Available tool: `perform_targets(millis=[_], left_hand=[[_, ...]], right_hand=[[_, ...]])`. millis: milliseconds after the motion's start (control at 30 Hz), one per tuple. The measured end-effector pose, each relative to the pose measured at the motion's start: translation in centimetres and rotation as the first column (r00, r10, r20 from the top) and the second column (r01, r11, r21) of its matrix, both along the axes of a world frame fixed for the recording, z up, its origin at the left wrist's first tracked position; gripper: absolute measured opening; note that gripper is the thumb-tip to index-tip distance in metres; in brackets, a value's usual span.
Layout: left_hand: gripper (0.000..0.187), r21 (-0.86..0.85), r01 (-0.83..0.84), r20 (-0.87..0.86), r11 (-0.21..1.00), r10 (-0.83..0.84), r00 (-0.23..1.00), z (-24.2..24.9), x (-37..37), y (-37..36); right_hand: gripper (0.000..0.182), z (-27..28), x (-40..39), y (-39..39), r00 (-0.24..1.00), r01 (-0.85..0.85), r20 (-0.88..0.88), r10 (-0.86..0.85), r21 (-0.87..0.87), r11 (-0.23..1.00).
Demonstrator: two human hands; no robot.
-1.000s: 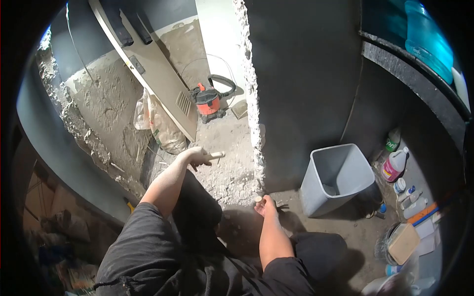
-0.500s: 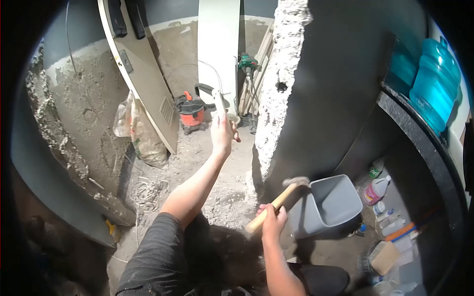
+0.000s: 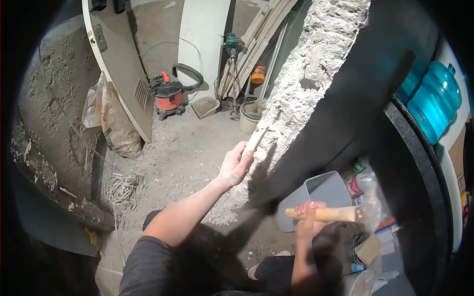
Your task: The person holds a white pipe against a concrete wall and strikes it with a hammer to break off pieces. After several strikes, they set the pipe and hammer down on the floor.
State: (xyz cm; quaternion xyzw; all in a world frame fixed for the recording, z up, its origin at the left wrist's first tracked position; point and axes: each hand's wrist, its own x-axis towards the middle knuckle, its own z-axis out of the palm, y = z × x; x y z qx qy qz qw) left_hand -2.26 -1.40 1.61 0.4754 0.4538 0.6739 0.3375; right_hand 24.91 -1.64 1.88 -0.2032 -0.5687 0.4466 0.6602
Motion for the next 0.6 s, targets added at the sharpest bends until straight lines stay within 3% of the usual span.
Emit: perform_targets(millis=[33, 67, 100, 133, 167, 200, 367, 433, 500, 600], left_hand=[[0.027, 0.030, 0.077, 0.138, 0.997, -0.081, 0.987, -0.2, -0.1, -0.1], [0.027, 0.031, 0.075, 0.142, 0.997, -0.079, 0.987, -0.4, -0.1, -0.3], [0.027, -0.010, -0.019, -0.021, 1.000, 0.019, 1.000, 0.2, 0.1, -0.9], [0.028, -0.034, -0.123, -0.189, 0.992, 0.115, 0.975, 0.7, 0.2, -1.4], [0.029, 0.078, -0.211, -0.366, 0.974, 0.225, 0.903, 0.7, 0.4, -1.7], [0.032, 0.100, -0.215, -0.429, 0.971, 0.237, 0.872, 0.9, 0.8, -2.3], [0.037, 0.085, -0.185, -0.583, 0.979, 0.200, 0.787, -0.5, 2.3, -3.0], [0.037, 0.094, -0.199, -0.577, 0.976, 0.216, 0.788, -0.9, 2.4, -2.8], [0.034, 0.213, -0.219, -0.569, 0.952, 0.303, 0.765, -0.4, 2.7, -2.5], [0.035, 0.275, -0.179, -0.621, 0.945, 0.316, 0.717, 2.1, 3.1, -1.5]], right_hand=[[0.012, -0.4, 0.2, -0.3, 1.000, -0.001, 0.004, 0.001, 0.002, 1.000], [0.018, -0.9, 0.3, -0.8, 0.983, 0.084, 0.164, -0.081, -0.012, 0.996], [0.026, -1.6, 0.5, -1.5, 0.935, 0.170, 0.318, -0.157, -0.014, 0.985], [0.026, -2.4, 0.6, -1.6, 0.937, 0.163, 0.316, -0.150, -0.014, 0.986], [0.020, -3.7, 0.6, -1.5, 0.888, 0.125, 0.450, -0.091, -0.046, 0.991], [0.017, -5.3, 0.6, -1.8, 0.822, 0.100, 0.569, -0.029, -0.094, 0.991], [0.022, -13.4, -1.0, -3.6, 0.876, 0.074, 0.480, 0.053, -0.241, 0.968], [0.023, -13.4, -1.7, -3.8, 0.899, 0.070, 0.436, 0.046, -0.245, 0.967], [0.026, -12.5, -2.0, -3.8, 0.955, -0.014, 0.262, 0.139, -0.429, 0.903], [0.029, -10.8, -2.2, -3.7, 0.969, -0.067, 0.177, 0.174, -0.488, 0.870]])
